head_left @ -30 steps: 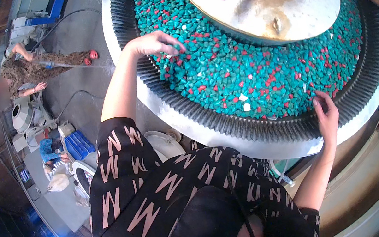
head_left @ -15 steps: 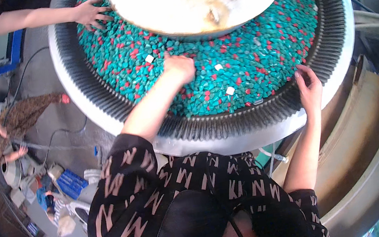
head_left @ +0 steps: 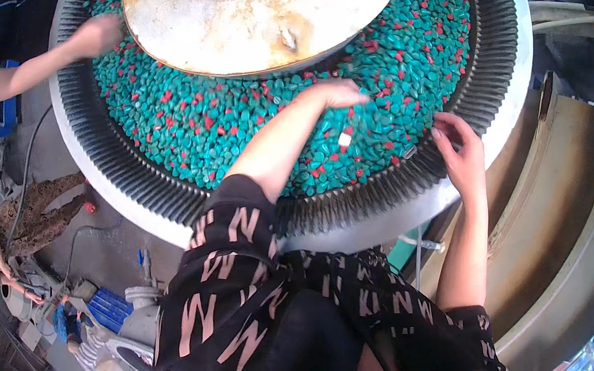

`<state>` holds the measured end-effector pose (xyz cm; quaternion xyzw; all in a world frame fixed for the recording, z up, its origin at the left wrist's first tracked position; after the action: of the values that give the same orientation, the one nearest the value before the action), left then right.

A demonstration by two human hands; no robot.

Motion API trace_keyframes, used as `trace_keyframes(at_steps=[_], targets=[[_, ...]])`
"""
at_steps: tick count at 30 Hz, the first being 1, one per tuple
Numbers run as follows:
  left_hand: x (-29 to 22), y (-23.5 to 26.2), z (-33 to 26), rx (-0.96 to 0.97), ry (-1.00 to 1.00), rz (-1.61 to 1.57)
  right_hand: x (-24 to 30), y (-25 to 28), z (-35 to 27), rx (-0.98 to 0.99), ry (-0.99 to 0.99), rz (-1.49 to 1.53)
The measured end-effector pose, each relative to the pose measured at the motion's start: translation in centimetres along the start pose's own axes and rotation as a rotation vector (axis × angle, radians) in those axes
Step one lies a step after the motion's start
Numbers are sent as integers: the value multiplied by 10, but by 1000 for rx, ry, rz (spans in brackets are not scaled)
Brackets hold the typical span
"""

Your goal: The person sorts small green and red plastic pellets on a rotating circular table, picking out white plastic clips and placing them into a red bowl. Another person works alongside, performing the same sorting task.

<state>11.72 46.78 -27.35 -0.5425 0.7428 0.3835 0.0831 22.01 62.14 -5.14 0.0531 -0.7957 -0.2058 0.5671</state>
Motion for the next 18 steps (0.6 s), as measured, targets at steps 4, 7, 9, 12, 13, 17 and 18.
trace_keyframes(at_steps=[4, 7, 9, 12, 13, 17, 18], targets=[[-24, -37, -101, 258, -235, 43, -20, -2, 36, 106, 73, -247], [2, -36, -169, 230, -252, 116, -46, -2, 94, 193, 12, -394], [14, -22, -209, 240, -131, 123, -91, -16, 120, 389, -157, -630], [26, 1, -230, -38, -78, 227, -128, -62, 90, 538, -419, -985], [26, 6, -235, -161, -100, 262, -134, -76, 74, 547, -510, -1064], [8, 27, -239, -363, -29, 152, -138, -79, 59, 509, -453, -1103], [4, 29, -240, -387, -46, 120, -151, -72, 60, 512, -443, -1055]])
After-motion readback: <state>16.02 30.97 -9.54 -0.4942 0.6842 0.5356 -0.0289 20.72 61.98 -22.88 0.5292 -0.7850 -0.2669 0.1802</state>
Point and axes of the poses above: each hand's wrist, its own z-axis towards the middle knuckle, its own y-axis out of the back of the hand, x = y × z, the point moved 9 cm from there along z, towards the middle knuckle, and after that the axes turned 15 degrees about z, right-handed, at the moved point
